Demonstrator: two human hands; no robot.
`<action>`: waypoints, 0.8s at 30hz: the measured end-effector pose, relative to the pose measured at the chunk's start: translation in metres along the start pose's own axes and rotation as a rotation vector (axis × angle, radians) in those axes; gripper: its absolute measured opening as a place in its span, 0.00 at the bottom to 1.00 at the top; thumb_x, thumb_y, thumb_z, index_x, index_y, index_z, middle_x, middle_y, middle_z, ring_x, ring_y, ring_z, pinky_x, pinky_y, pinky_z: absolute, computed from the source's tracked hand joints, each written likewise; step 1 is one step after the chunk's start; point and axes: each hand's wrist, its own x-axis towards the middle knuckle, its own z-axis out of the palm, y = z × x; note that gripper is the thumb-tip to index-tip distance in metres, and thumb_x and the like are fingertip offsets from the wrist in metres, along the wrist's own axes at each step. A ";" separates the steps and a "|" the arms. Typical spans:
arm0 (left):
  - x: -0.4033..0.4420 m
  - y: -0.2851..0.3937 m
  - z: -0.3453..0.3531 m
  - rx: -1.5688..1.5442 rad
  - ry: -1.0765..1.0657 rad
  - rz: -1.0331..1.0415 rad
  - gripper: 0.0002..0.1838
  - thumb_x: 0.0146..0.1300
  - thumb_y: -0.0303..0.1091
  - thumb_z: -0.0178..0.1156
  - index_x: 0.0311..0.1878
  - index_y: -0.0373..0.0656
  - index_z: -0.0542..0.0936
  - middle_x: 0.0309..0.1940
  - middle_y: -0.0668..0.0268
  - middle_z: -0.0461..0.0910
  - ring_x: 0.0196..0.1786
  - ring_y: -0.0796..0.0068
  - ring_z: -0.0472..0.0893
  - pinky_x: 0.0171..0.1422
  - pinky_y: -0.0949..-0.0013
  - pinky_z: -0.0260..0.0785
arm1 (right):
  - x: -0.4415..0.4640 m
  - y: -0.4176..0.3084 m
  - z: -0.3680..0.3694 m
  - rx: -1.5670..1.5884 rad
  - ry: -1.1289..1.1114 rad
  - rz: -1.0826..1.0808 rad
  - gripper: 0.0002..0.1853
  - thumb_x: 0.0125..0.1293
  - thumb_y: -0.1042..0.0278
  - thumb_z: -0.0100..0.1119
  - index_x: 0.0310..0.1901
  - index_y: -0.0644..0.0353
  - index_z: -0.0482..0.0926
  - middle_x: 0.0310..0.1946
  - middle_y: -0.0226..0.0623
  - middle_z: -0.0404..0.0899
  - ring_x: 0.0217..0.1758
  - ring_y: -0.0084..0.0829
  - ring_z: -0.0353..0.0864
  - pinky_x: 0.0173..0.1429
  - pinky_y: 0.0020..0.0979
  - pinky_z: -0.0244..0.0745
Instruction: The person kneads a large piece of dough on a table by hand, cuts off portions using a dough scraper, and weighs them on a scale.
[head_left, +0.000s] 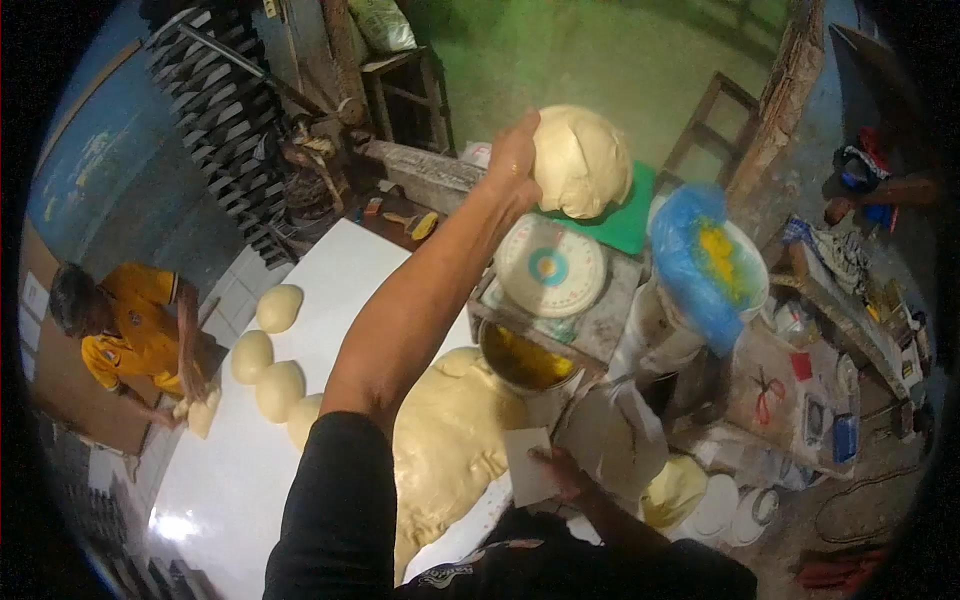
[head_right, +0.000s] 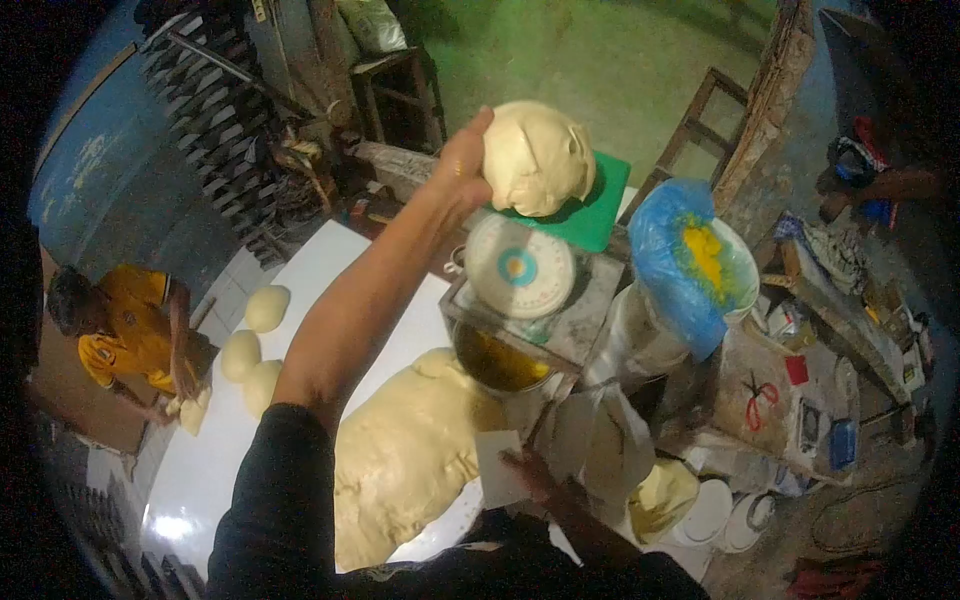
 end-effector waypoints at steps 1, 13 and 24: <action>0.043 -0.022 -0.027 0.176 0.145 0.074 0.35 0.81 0.57 0.44 0.73 0.33 0.68 0.68 0.43 0.75 0.70 0.46 0.75 0.75 0.42 0.67 | 0.000 -0.002 0.001 -0.066 0.048 -0.089 0.26 0.71 0.43 0.65 0.50 0.64 0.85 0.36 0.34 0.85 0.38 0.29 0.84 0.44 0.38 0.78; -0.019 0.082 -0.027 1.442 0.697 0.710 0.51 0.67 0.72 0.56 0.77 0.35 0.64 0.66 0.34 0.74 0.69 0.42 0.76 0.70 0.48 0.71 | -0.028 -0.034 0.017 0.045 -0.124 -0.106 0.24 0.75 0.46 0.62 0.52 0.63 0.82 0.38 0.32 0.85 0.39 0.26 0.83 0.46 0.34 0.79; -0.640 -0.194 -0.246 1.888 0.726 0.202 0.39 0.74 0.38 0.60 0.80 0.32 0.57 0.81 0.42 0.55 0.83 0.38 0.54 0.85 0.44 0.45 | -0.054 0.086 0.078 -0.404 -0.217 -0.199 0.27 0.76 0.51 0.61 0.64 0.65 0.76 0.51 0.43 0.85 0.52 0.37 0.82 0.58 0.42 0.77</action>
